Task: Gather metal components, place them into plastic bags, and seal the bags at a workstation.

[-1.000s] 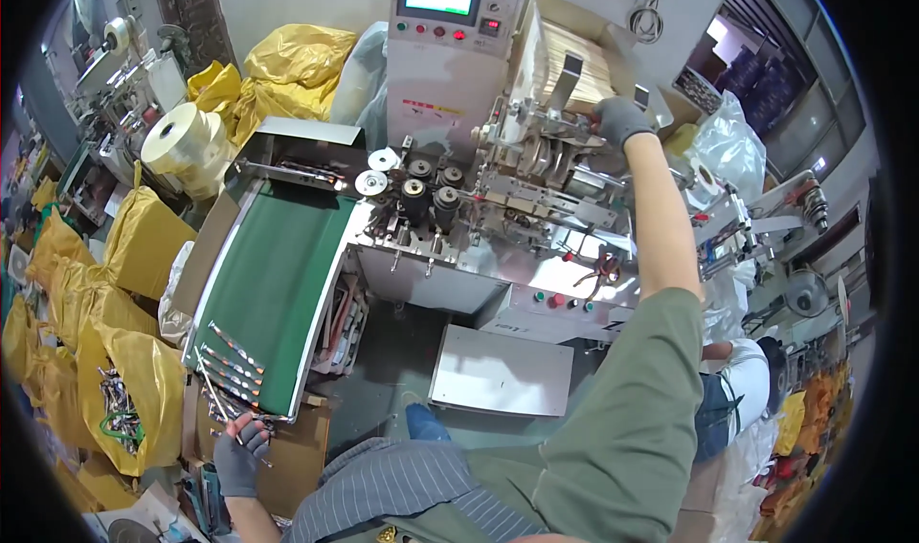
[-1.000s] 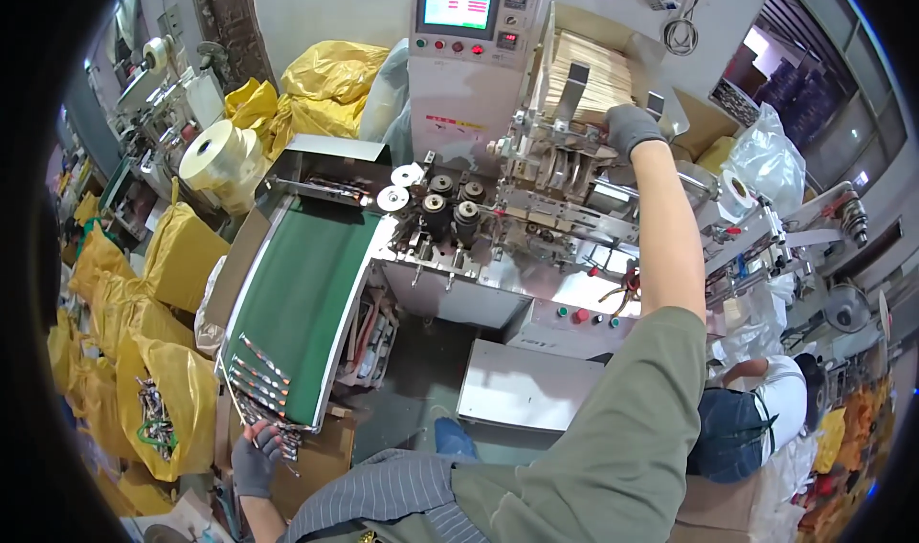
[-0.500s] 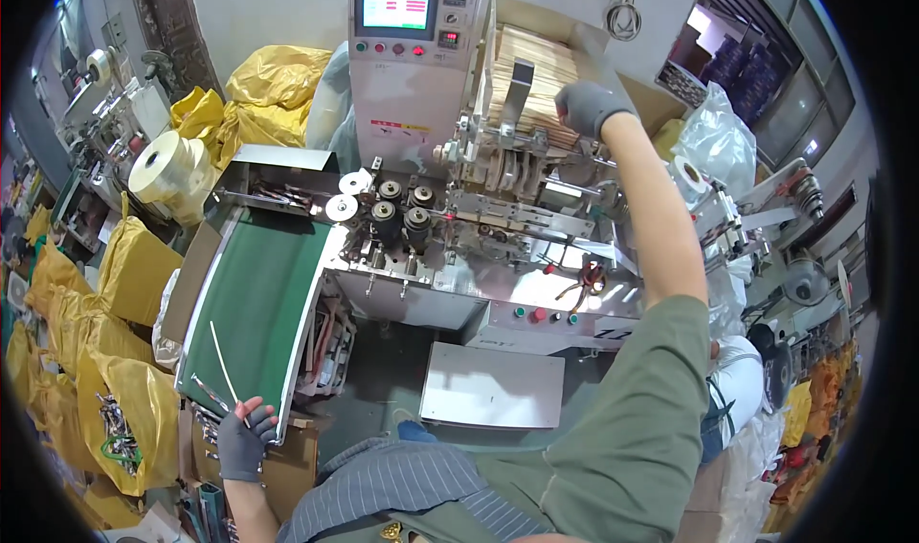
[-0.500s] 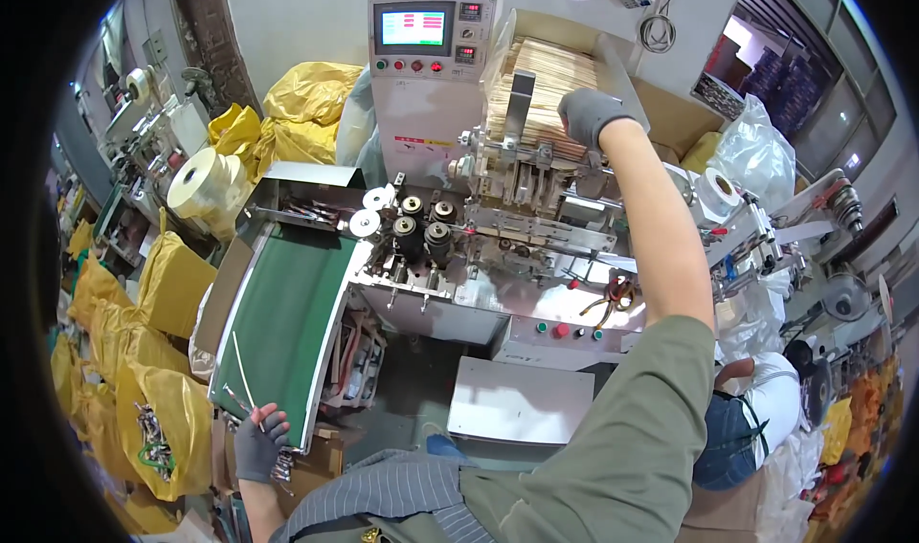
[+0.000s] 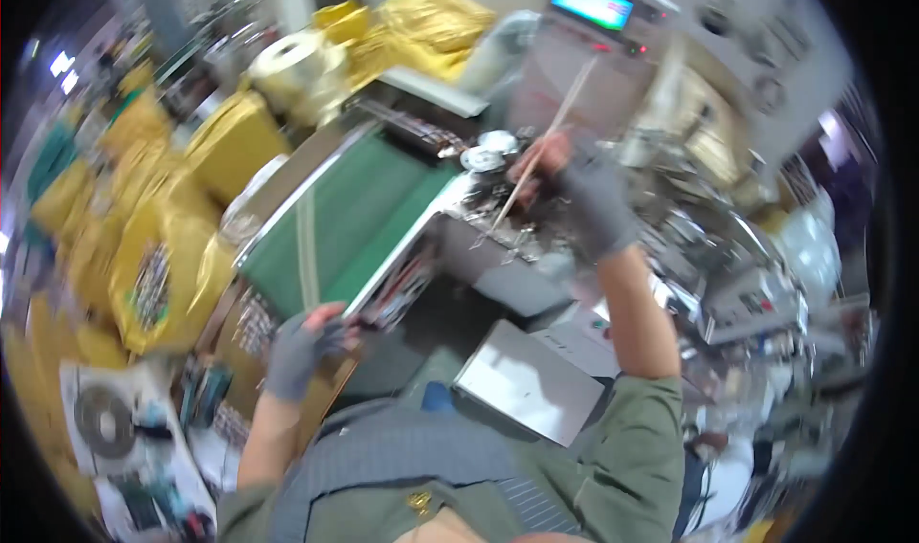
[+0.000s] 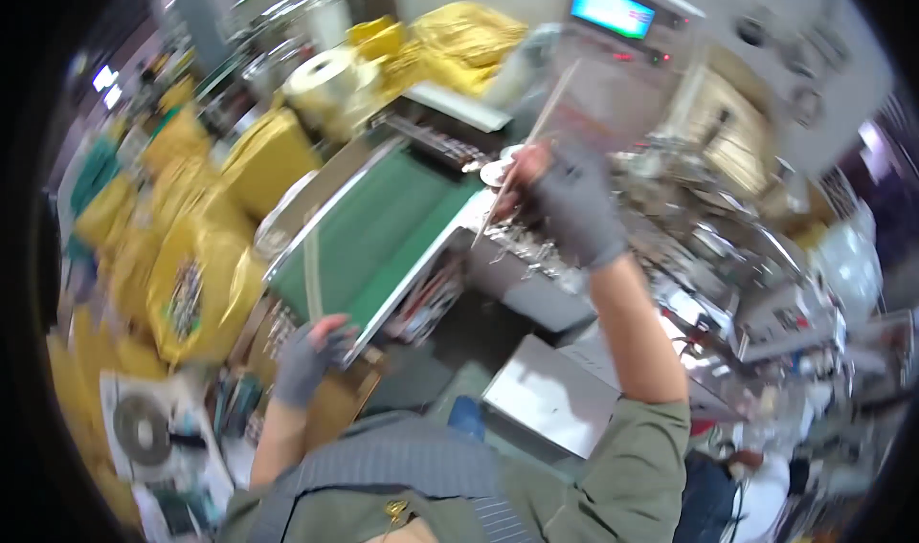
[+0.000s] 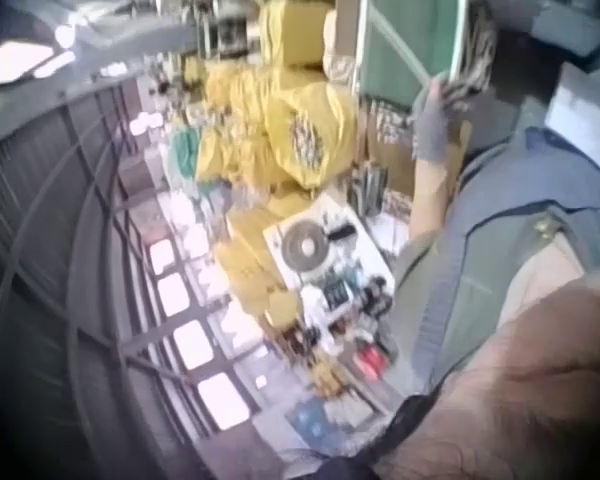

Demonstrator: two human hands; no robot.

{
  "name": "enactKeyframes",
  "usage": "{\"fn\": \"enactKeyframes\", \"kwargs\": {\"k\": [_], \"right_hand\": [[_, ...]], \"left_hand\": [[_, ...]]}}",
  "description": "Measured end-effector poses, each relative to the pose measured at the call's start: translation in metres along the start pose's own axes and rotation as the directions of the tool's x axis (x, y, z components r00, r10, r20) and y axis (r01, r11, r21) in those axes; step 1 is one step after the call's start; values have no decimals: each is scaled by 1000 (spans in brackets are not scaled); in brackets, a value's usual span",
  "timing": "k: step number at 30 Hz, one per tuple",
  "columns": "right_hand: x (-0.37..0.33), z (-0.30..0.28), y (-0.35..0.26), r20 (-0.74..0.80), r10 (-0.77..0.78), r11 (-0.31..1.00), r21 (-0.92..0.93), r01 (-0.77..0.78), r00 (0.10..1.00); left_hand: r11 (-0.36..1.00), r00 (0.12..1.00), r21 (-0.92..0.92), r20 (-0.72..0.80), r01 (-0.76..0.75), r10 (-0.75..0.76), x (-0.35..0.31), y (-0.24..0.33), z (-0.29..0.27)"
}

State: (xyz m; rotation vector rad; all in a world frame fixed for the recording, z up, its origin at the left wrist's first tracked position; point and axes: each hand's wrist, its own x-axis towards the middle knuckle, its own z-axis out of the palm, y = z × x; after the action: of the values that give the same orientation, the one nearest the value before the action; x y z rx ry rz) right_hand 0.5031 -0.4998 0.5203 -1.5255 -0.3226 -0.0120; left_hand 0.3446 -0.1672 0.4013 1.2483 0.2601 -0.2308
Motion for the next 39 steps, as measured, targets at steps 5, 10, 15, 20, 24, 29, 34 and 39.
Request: {"fn": "enactKeyframes", "kwargs": {"k": [5,10,15,20,24,29,34,39], "right_hand": [[-61,205,91,364,288,923,141,-358,886],[-90,354,75,667,338,879,28,-476,664],[-109,507,32,584,-95,984,176,-12,806],[6,664,69,470,-400,906,76,416,787],[-33,674,188,662,325,752,-614,240,676],[-102,542,445,435,459,30,-879,475,775],[-123,524,447,500,431,199,-865,461,751],[-166,557,351,993,-99,653,10,757,71]], "left_hand": [[995,994,85,100,-51,43,-20,4,-5],[997,999,80,45,11,-14,-111,-2,-140],[961,946,52,-169,-272,276,-210,-17,-263],[986,783,-1,-608,-169,134,-277,-84,-368],[982,719,-178,-690,-67,-75,-283,-141,-391],[958,678,-282,-696,44,-236,-229,-228,-381],[936,734,-339,-611,96,-297,-183,-265,-370],[625,914,-774,-173,104,-366,-130,-254,-408]]}}
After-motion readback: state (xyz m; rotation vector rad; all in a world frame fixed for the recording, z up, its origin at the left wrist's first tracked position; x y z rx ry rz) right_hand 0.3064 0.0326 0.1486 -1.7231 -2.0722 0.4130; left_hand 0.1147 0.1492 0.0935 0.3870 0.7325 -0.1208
